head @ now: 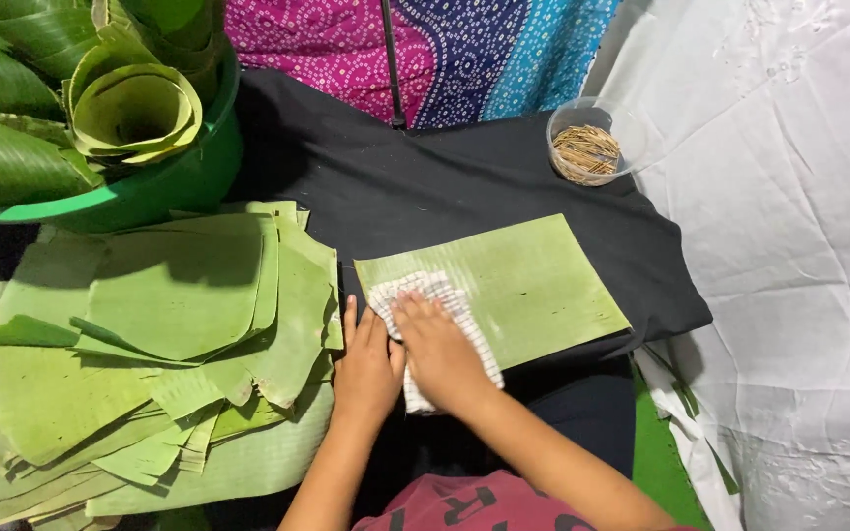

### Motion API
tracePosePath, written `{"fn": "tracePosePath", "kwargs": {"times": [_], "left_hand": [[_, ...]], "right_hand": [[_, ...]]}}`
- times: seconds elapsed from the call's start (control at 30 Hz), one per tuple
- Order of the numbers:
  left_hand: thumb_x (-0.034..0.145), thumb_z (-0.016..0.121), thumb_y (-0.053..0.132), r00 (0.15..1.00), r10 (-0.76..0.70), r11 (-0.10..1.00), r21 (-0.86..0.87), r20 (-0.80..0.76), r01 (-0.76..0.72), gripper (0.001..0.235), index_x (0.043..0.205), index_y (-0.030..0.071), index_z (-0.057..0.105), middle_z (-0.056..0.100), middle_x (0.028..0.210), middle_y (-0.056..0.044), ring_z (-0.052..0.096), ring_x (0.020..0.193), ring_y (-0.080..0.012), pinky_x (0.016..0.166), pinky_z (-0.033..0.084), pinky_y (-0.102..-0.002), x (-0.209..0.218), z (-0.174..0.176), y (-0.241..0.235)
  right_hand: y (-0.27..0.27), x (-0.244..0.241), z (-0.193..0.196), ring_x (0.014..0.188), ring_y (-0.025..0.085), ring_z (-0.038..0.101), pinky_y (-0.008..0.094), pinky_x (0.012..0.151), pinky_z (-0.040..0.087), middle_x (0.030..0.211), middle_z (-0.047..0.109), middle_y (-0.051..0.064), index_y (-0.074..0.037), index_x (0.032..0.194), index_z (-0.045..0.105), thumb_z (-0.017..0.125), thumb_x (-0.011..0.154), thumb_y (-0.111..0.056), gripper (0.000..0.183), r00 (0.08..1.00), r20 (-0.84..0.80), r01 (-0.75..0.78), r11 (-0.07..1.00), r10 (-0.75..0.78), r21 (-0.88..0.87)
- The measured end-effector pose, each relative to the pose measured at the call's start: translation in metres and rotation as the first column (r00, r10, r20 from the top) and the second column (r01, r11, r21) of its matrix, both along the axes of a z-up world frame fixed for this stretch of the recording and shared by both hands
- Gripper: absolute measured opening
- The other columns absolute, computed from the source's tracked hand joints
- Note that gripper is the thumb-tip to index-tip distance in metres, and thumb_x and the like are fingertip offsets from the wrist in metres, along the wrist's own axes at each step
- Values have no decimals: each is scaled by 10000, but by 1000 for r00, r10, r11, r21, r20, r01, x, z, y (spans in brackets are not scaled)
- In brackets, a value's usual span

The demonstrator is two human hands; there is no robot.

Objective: Wiping banana leaves with a cloth, folding them into cones, and pinning them with small wooden sticks.

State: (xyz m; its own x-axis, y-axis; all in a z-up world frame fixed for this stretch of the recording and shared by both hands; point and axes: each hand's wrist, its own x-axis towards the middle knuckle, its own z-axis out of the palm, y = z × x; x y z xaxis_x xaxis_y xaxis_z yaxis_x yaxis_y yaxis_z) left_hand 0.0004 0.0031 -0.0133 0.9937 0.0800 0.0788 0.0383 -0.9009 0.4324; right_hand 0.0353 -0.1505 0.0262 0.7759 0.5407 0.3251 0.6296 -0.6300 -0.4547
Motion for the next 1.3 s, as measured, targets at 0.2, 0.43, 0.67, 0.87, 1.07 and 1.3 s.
{"fn": "tracePosePath", "kwargs": {"times": [0.2, 0.43, 0.67, 0.87, 1.07, 1.3], "left_hand": [[955, 483, 222, 1000, 6, 1000, 5, -13, -6, 550, 1487, 85, 466, 398, 1637, -43, 174, 1582, -300, 788, 634, -551, -1, 10, -3], [969, 480, 231, 999, -4, 1000, 0, -34, 4, 560, 1508, 89, 429, 344, 1667, -38, 136, 1591, -304, 798, 634, -543, -1, 17, -2], [842, 625, 231, 978, 57, 998, 26, 200, -63, 574, 1398, 103, 558, 520, 1532, -12, 309, 1530, -333, 627, 587, -406, -3, 26, -14], [859, 617, 262, 989, 67, 998, 11, 133, -69, 585, 1420, 117, 534, 470, 1575, 16, 254, 1551, -309, 674, 581, -450, -3, 20, -13], [812, 649, 124, 970, 22, 998, 53, 244, -36, 547, 1345, 30, 567, 540, 1471, -133, 321, 1526, -372, 720, 597, -429, -3, 3, -7], [853, 630, 217, 978, 35, 996, 71, 207, -51, 573, 1399, 67, 544, 489, 1544, -50, 300, 1524, -350, 650, 594, -438, -3, 11, -10]], "right_hand": [[-25, 25, -18, 1441, 348, 445, 502, 1223, 260, 1499, 537, 180, -69, 1503, 493, 543, 966, -177, 550, 991, 83, -101, 991, 108, -87], [-136, 94, -33, 1496, 387, 366, 554, 1243, 185, 1552, 473, 234, -82, 1562, 440, 552, 994, -207, 592, 952, 4, 294, 917, -305, -268], [-134, 112, -48, 1545, 316, 250, 536, 1244, 99, 1643, 353, 159, -101, 1571, 381, 474, 974, -316, 641, 863, 79, 497, 814, -499, -300], [-24, 75, -32, 1542, 340, 229, 513, 1243, 104, 1636, 322, 210, -44, 1554, 384, 545, 929, -248, 677, 930, -4, 358, 905, -369, -228], [28, 53, -12, 1469, 317, 400, 485, 1225, 221, 1556, 485, 149, -82, 1453, 540, 589, 884, -186, 580, 994, 109, -13, 996, 22, -83], [-34, 87, -25, 1523, 232, 285, 429, 1245, 149, 1634, 369, 71, -178, 1555, 417, 472, 992, -401, 608, 995, 48, -70, 965, 85, -253]]}}
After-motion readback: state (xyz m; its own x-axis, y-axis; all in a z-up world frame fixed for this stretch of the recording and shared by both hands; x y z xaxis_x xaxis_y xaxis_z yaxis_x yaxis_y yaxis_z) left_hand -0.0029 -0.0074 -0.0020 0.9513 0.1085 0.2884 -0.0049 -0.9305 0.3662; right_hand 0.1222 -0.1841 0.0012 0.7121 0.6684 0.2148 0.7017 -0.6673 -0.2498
